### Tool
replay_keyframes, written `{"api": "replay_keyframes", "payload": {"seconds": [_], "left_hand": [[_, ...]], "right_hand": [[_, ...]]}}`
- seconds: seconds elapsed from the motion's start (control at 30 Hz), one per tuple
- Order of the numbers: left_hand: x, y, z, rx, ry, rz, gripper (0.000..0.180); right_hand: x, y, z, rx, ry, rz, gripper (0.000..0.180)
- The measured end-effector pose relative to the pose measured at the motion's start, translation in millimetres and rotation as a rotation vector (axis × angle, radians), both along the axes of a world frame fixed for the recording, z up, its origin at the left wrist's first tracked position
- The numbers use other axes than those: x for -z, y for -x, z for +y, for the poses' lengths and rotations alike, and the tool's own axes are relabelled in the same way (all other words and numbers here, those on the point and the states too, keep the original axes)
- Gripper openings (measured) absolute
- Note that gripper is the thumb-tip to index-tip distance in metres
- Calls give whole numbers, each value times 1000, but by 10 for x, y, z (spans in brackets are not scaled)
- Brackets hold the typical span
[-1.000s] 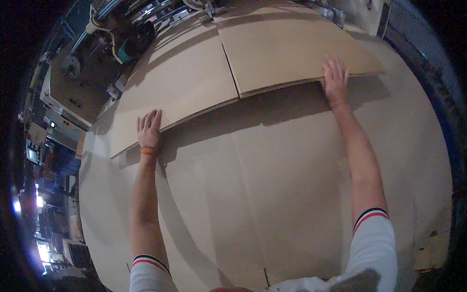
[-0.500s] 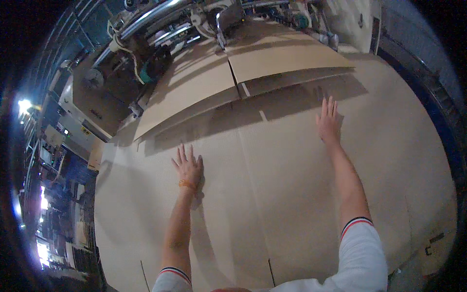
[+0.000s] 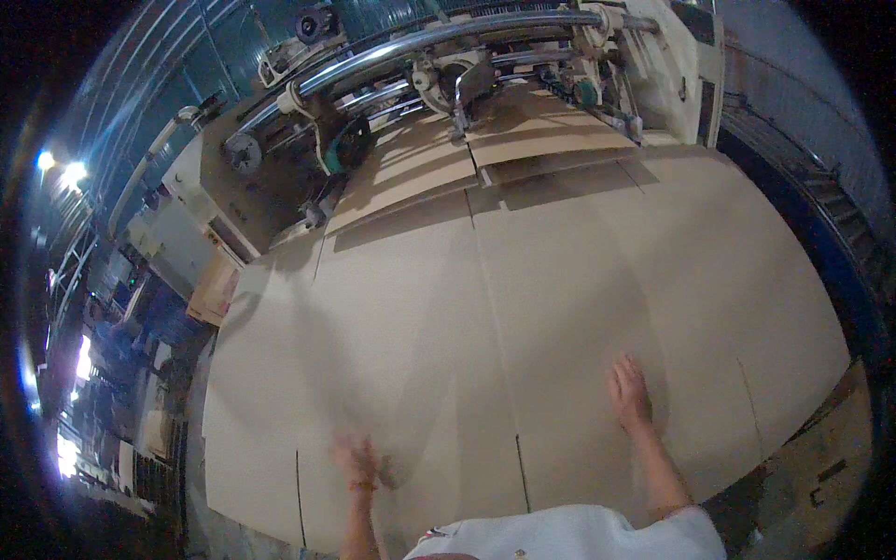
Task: The person repeatedly picks up large flat cardboard sheets from a table, lifts them, and places them back down in a repetitive cycle. The task involves handling the cardboard by hand without using tools.
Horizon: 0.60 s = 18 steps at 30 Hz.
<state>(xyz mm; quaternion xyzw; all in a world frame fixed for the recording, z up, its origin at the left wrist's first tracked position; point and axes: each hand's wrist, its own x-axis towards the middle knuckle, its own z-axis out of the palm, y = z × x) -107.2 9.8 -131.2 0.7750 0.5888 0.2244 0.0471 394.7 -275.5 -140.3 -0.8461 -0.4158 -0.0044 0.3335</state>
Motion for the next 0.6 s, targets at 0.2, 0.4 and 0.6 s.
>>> {"api": "replay_keyframes", "payload": {"seconds": [0.2,0.4,0.6], "left_hand": [[-53,1916,-363,-893,38,74,74],[250,2736,-222,-1052,485,234,82],[342,3086,-42,-1209,214,-357,54]], "right_hand": [[299,588,-1468,601,-142,176,32],[168,642,-2169,976,313,-98,51],[413,939,-2394,1016,-78,280,62]]}}
